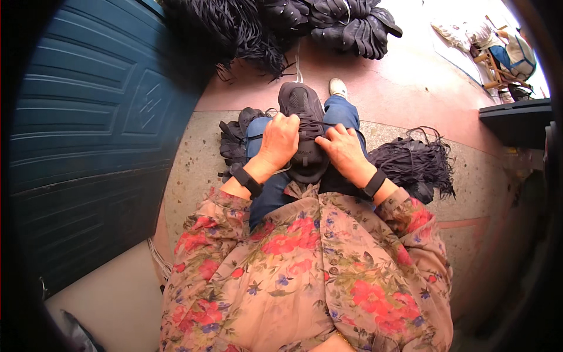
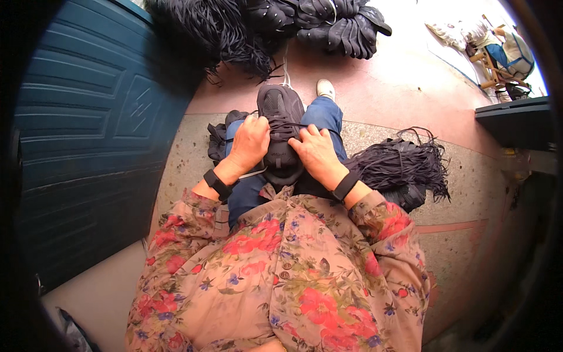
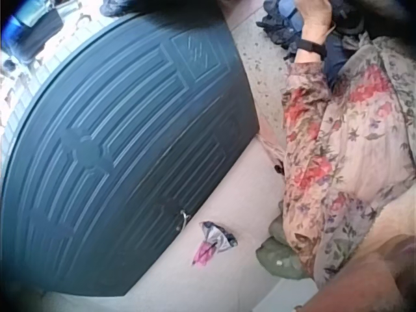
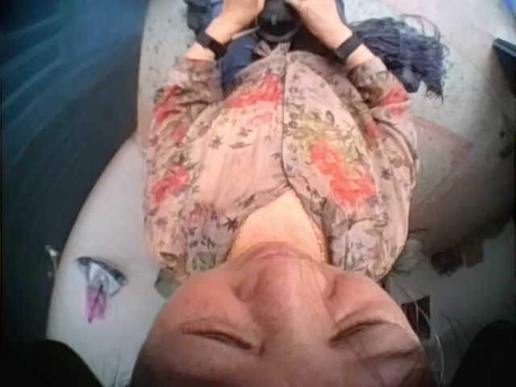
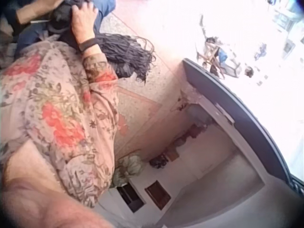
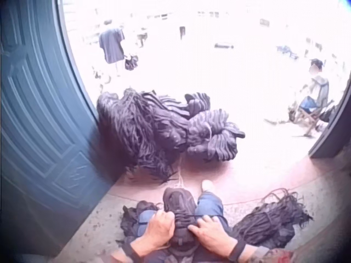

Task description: The recorder is threading laces into black shoes and securing them.

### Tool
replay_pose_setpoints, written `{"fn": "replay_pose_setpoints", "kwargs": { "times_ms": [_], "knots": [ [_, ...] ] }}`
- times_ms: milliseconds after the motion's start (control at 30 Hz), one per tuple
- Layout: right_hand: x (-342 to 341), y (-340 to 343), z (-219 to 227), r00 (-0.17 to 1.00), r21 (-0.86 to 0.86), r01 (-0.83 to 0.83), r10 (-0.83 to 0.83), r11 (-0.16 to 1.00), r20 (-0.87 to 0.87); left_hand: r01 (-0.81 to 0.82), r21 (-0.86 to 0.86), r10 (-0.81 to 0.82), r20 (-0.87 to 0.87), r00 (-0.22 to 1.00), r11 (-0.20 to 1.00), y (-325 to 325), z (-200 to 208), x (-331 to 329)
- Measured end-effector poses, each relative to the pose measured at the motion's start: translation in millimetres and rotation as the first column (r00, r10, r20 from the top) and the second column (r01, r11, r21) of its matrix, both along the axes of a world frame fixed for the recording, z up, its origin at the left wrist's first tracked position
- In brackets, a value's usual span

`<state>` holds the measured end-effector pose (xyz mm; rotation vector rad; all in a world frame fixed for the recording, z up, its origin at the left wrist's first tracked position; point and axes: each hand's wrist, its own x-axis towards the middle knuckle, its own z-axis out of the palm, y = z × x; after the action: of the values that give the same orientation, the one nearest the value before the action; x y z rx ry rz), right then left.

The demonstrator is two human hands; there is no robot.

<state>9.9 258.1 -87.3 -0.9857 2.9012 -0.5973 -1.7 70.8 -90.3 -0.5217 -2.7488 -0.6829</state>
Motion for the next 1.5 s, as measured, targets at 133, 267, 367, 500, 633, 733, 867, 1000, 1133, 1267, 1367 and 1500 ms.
{"fn": "replay_pose_setpoints", "kwargs": {
  "times_ms": [133, 267, 367, 500, 633, 733, 867, 1000, 1133, 1267, 1367, 1500],
  "knots": [
    [-12, -6, 6, 0.979, 0.032, -0.133, 0.136, 0.991, -0.15, -0.253, 0.567, -0.173, 0.59, 0.788, 0.784, -8, 11, -22],
    [-20, 0, 57, 0.974, -0.574, -0.111, -0.027, 0.812, -0.227, -0.174, 0.608, -0.324, 0.619, 0.716, 0.775, 9, 10, -37],
    [-22, 19, 158, 0.994, -0.977, -0.074, -0.063, 0.2, -0.088, 0.056, 0.355, -0.28, 0.624, 0.73, 0.933, 27, 15, -33],
    [-27, 45, 194, 0.949, -0.919, -0.149, -0.208, 0.364, -0.236, 0.206, 0.167, -0.255, 0.367, 0.894, 0.964, 23, -4, -25],
    [-13, 51, 143, 0.921, -0.884, 0.369, 0.017, 0.288, 0.39, -0.018, -0.077, 0.042, 0.333, 0.942, 0.997, -20, -2, -16],
    [-5, 37, 104, 0.683, -0.668, 0.625, 0.132, 0.404, 0.719, -0.062, -0.112, 0.113, 0.546, 0.83, 0.992, -30, 1, -13],
    [10, 4, 65, 0.413, -0.411, 0.576, 0.182, 0.707, 0.892, 0.15, -0.281, 0.035, 0.561, 0.827, 0.948, -32, 25, -20],
    [22, -20, 37, 0.225, -0.243, 0.515, 0.144, 0.822, 0.964, 0.213, -0.203, -0.103, 0.448, 0.888, 0.956, -38, 35, -15],
    [27, -40, 16, 0.374, -0.287, 0.523, 0.087, 0.802, 0.923, 0.2, -0.189, -0.156, 0.224, 0.962, 0.961, -43, 30, 13],
    [22, -53, -19, 0.668, -0.377, 0.523, -0.092, 0.765, 0.739, 0.136, -0.387, -0.122, 0.062, 0.991, 0.912, -51, 14, 32],
    [21, -63, -27, 0.801, -0.426, 0.47, -0.171, 0.773, 0.574, 0.047, -0.339, -0.036, 0.041, 0.999, 0.94, -48, 9, 42],
    [20, -73, -28, 0.914, -0.319, 0.35, -0.246, 0.88, 0.324, -0.089, -0.202, 0.086, -0.024, 0.996, 0.975, -32, 3, 48]
  ]
}}
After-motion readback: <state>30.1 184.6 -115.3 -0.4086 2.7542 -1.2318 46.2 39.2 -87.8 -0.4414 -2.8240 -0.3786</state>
